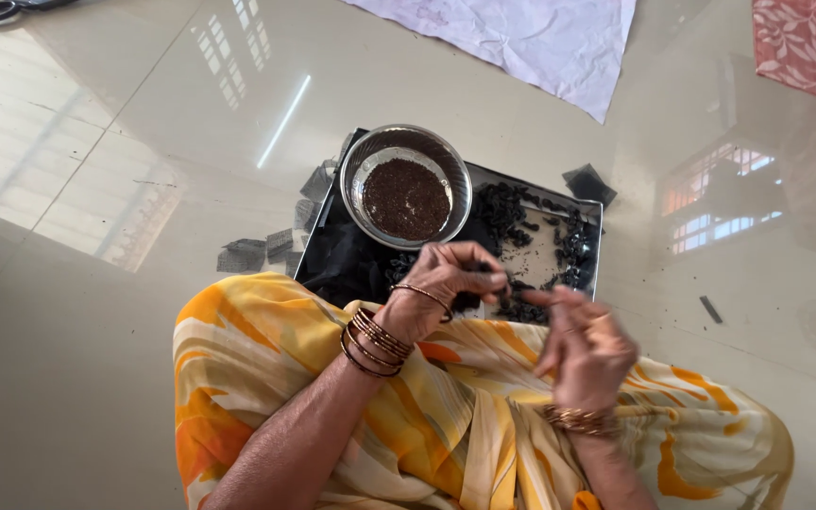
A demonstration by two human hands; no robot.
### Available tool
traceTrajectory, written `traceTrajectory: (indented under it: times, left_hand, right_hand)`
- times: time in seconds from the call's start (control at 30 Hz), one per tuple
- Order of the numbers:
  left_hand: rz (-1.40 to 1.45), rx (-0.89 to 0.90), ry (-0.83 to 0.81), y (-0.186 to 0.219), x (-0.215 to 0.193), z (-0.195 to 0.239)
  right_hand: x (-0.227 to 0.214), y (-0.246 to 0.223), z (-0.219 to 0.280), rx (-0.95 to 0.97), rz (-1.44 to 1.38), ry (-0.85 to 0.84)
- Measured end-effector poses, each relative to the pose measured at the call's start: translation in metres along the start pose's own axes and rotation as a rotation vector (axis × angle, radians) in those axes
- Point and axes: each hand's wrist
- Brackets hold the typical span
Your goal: Manually rolling tobacco or herbal mixture into small leaf wrappers.
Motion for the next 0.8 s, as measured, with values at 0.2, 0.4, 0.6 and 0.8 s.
traceTrajectory:
  times: [0.2,0.4,0.6,0.8]
  left_hand:
    - [0.061,0.14,0.096,0.025,0.004,-0.001]
    - [-0.008,0.122,0.005,0.024,0.014,0.0]
    - [-0.056,0.069,0.028,0.027,0.0,0.006]
    - [-0.191,0.034,0.069,0.026,-0.006,0.002]
  right_hand:
    - [-0.127,0.092,-0.023,0.205,-0.954,0.304]
    - [-0.182,0.125,-0.026,0.132,-1.163,0.172]
    - [-0.183,0.112,-0.03,0.308,-0.902,0.079]
    - [-0.249,0.108,-0.011,0.32,0.627,0.291]
Point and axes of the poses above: each hand's wrist, its own z-axis away from the middle knuckle, its own x-axis out of the palm, y = z × x, and after that the axes turned 13 degrees about -y, right-handed
